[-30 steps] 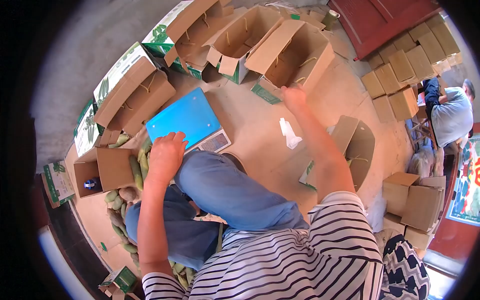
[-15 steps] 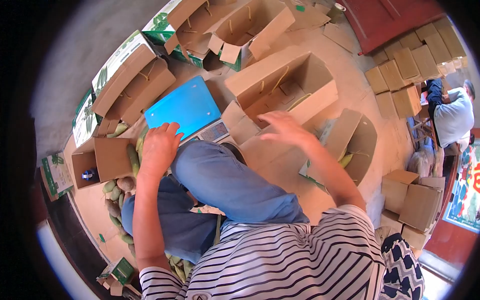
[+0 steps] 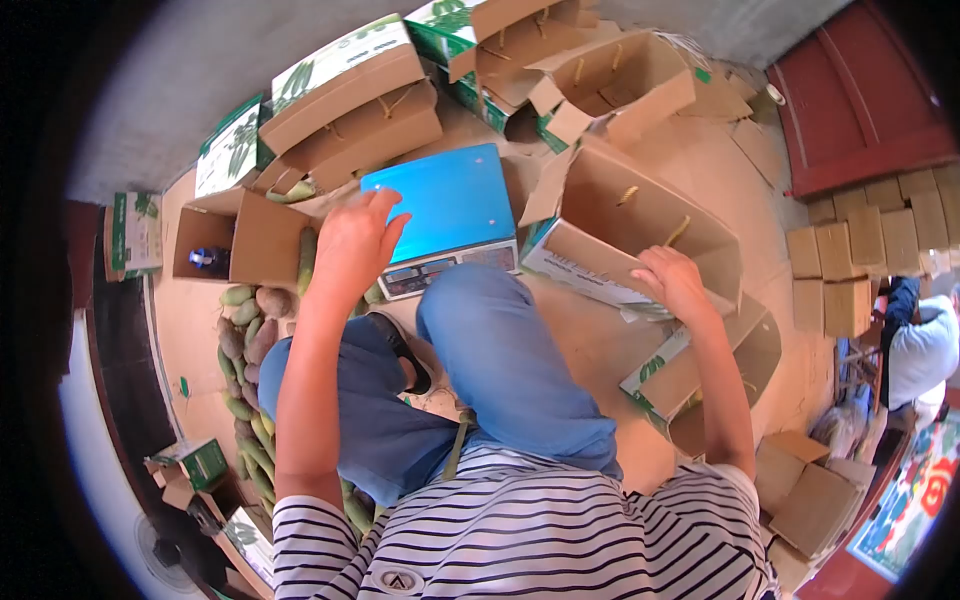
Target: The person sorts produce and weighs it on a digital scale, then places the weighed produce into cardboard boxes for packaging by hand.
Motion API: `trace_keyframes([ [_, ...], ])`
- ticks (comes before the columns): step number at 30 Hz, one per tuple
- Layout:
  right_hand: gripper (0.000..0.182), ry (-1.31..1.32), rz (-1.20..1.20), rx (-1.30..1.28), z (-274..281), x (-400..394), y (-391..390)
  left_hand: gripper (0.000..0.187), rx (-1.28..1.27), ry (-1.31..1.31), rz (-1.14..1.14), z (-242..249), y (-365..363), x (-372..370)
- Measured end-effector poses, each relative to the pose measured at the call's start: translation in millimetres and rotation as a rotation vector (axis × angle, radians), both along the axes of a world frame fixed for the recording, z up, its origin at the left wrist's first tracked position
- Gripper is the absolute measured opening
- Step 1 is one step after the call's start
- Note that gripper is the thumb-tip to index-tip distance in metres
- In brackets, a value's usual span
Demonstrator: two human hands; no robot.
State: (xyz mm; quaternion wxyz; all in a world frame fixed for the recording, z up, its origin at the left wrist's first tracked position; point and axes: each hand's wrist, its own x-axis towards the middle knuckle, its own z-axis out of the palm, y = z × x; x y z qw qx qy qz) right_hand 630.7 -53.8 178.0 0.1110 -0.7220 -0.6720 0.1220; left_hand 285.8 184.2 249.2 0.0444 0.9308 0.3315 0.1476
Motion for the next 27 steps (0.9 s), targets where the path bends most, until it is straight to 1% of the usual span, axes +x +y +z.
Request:
trace_keyframes([
  [2, 0.018, 0.048, -0.036, -0.007, 30, -19, 9, 0.019, 0.053, -0.151, 0.066, 10, 5, -2],
  [4, 0.018, 0.040, 0.049, 0.024, 55, -33, 27, 0.017, 0.079, -0.376, 0.135, 20, 11, -2],
  [5, 0.018, 0.036, 0.087, 0.041, 61, -41, 38, 0.016, 0.093, -0.489, 0.164, 25, 13, -2],
  [6, 0.017, 0.019, 0.136, 0.065, 63, -50, 51, 0.018, 0.081, -0.549, 0.189, 29, 14, -4],
  [9, 0.015, -0.040, 0.288, 0.118, 62, -85, 100, 0.018, 0.071, -0.694, 0.237, 40, 14, -7],
  [12, 0.015, -0.113, 0.452, 0.105, 54, -127, 155, 0.019, 0.083, -0.704, 0.244, 39, 15, -10],
  [14, 0.014, -0.055, 0.528, 0.162, 43, -157, 188, 0.018, 0.071, -0.703, 0.241, 38, 17, -10],
  [16, 0.015, 0.033, 0.551, 0.227, 21, -184, 219, 0.017, 0.053, -0.696, 0.243, 36, 17, -10],
  [19, 0.021, 0.036, 0.542, 0.121, 1, -211, 241, 0.015, 0.057, -0.727, 0.207, 34, 21, -10],
  [20, 0.022, 0.037, 0.527, 0.087, -2, -213, 243, 0.015, 0.063, -0.731, 0.209, 33, 21, -11],
  [22, 0.026, 0.042, 0.503, 0.017, 8, -215, 238, 0.015, 0.074, -0.739, 0.218, 31, 23, -12],
  [25, 0.030, 0.185, 0.448, 0.238, 26, -193, 212, 0.015, 0.095, -0.736, 0.217, 33, 23, -15],
  [27, 0.032, 0.194, 0.349, 0.215, 34, -179, 193, 0.015, 0.070, -0.738, 0.222, 37, 19, -17],
])
